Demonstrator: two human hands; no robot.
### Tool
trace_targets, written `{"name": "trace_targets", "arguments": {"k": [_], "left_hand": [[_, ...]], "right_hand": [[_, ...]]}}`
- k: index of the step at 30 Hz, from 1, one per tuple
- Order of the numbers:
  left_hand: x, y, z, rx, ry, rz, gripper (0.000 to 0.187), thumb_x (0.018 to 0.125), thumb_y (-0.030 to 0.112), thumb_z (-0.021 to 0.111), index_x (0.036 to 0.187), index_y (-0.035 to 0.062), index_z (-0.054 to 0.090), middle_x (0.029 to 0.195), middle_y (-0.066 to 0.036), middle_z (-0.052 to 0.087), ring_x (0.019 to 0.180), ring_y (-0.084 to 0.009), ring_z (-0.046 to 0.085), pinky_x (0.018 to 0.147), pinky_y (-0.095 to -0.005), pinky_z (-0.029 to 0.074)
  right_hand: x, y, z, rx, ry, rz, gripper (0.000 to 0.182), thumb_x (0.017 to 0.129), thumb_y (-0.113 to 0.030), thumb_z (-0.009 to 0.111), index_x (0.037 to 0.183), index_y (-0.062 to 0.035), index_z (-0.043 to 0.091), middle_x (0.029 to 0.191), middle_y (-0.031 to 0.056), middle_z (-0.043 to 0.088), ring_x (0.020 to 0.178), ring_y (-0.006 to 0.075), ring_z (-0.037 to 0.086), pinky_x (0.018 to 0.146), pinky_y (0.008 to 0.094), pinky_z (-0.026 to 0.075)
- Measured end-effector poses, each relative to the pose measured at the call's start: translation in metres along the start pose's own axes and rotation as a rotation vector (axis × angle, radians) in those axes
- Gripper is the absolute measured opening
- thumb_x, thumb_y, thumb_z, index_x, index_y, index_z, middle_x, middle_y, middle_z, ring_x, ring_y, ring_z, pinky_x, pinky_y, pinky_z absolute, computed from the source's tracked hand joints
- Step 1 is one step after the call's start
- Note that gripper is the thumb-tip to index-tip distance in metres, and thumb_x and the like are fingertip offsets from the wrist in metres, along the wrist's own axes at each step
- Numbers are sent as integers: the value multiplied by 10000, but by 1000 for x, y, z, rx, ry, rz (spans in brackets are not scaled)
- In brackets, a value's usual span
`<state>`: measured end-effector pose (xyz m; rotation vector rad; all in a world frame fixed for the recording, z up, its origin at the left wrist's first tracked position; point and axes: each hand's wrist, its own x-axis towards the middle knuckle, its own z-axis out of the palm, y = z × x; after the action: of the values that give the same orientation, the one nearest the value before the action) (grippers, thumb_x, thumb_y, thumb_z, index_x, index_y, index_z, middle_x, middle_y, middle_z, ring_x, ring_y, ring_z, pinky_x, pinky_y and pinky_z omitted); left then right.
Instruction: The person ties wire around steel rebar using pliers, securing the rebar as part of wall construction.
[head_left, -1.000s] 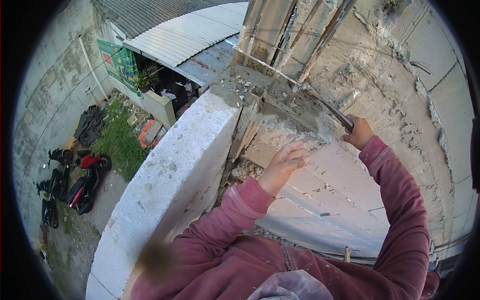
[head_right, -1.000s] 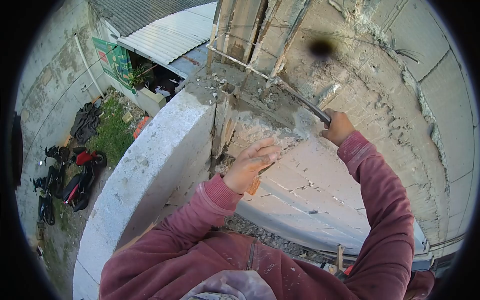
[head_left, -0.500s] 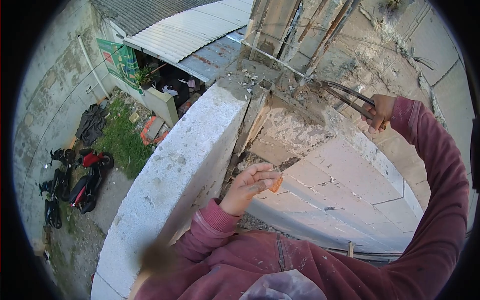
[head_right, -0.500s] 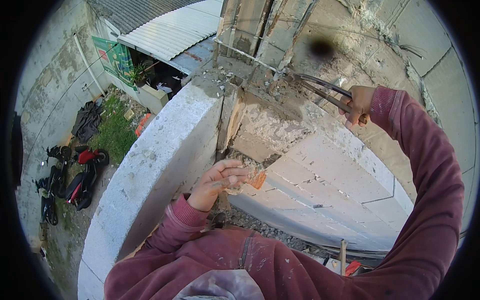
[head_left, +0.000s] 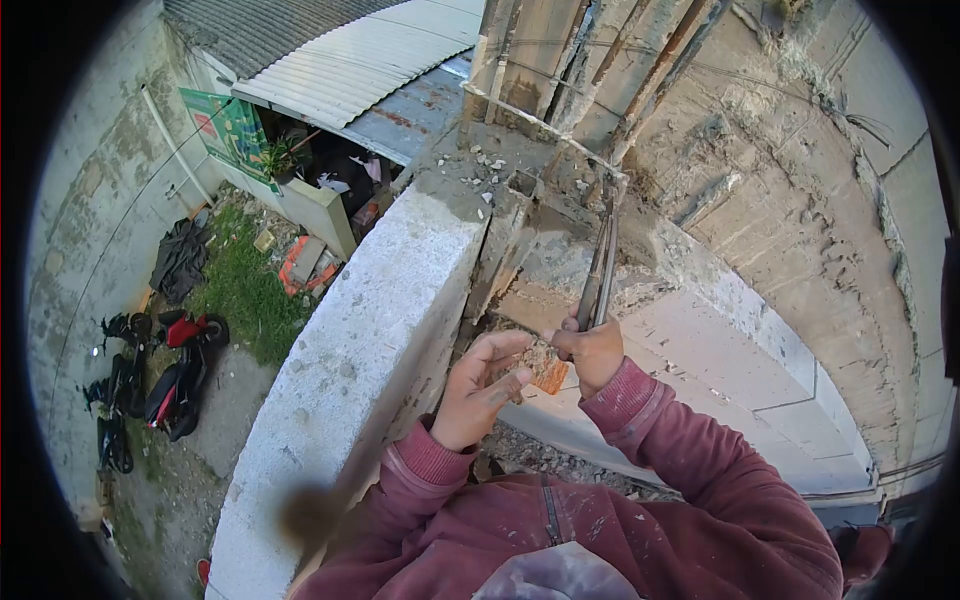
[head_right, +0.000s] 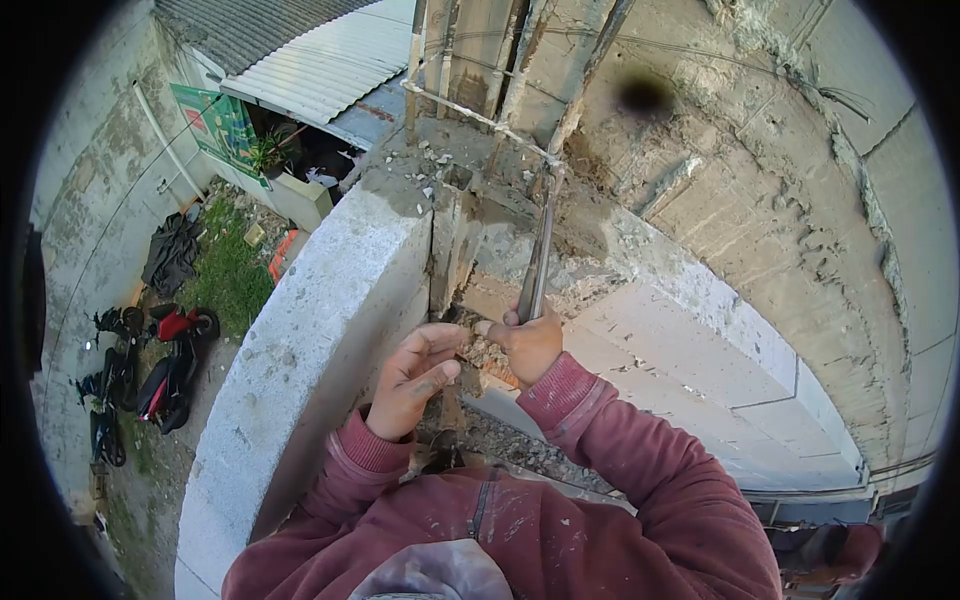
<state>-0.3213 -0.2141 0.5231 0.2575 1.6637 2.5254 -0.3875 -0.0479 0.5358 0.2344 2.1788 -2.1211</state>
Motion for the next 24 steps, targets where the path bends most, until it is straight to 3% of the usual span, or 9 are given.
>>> {"name": "trace_targets", "arguments": {"k": [2, 6, 9, 11, 14, 15, 19, 24], "left_hand": [[10, 1, 0, 160, 13, 60, 360, 867, 117, 601, 1196, 12, 498, 1199, -89, 532, 1135, -182, 497, 989, -329, 364], [17, -3, 0, 123, -24, -17, 356, 873, 107, 595, 1201, 13, 491, 1202, -94, 531, 1134, -185, 498, 991, -328, 366], [16, -14, 0, 100, -38, -49, 354, 879, 101, 589, 1205, 15, 485, 1204, -97, 529, 1137, -185, 495, 987, -328, 373], [14, -18, 0, 69, -64, -78, 353, 881, 99, 587, 1207, 17, 481, 1200, -98, 530, 1139, -184, 494, 983, -325, 381], [10, -17, -1, 50, -106, -117, 351, 879, 98, 589, 1205, 23, 481, 1191, -96, 534, 1132, -180, 495, 974, -321, 391], [8, -17, -2, 29, -109, -135, 349, 879, 99, 589, 1203, 25, 482, 1186, -95, 537, 1128, -179, 497, 972, -319, 393], [-2, -21, -9, -14, -85, -161, 344, 879, 97, 586, 1199, 24, 484, 1175, -94, 543, 1113, -176, 504, 963, -317, 399], [-17, -19, -19, -6, 65, -135, 336, 877, 84, 582, 1188, 3, 487, 1152, -94, 563, 1089, -178, 521, 955, -319, 403]], "right_hand": [[1, -21, -18, -101, -77, 47, 311, 706, -44, 726, 912, -2, 497, 645, 18, 499, 512, 102, 485, 452, 245, 403], [8, -106, -100, -488, -231, 217, 206, 846, -163, 620, 870, 29, 550, 645, 66, 560, 499, 138, 553, 460, 269, 467], [35, -198, -143, -899, -264, 246, 285, 858, -216, 604, 929, 58, 567, 665, 87, 599, 525, 157, 600, 499, 285, 516], [42, -243, -130, -973, -332, 399, 246, 836, -156, 572, 943, 65, 570, 651, 90, 595, 526, 164, 608, 517, 299, 538], [50, -235, -139, -785, -440, 543, 246, 785, -93, 539, 970, 67, 563, 639, 94, 591, 535, 174, 620, 515, 317, 547], [45, -220, -138, -736, -419, 552, 295, 688, -35, 498, 963, 66, 541, 630, 83, 565, 505, 172, 590, 478, 334, 531], [27, -130, -132, -237, -417, 473, 293, 596, -1, 434, 886, 1, 478, 633, 49, 465, 472, 147, 445, 439, 284, 422], [-3, -29, -21, 305, -199, 255, 202, 732, 0, 550, 907, -39, 457, 651, 42, 444, 511, 138, 429, 454, 297, 378]]}}
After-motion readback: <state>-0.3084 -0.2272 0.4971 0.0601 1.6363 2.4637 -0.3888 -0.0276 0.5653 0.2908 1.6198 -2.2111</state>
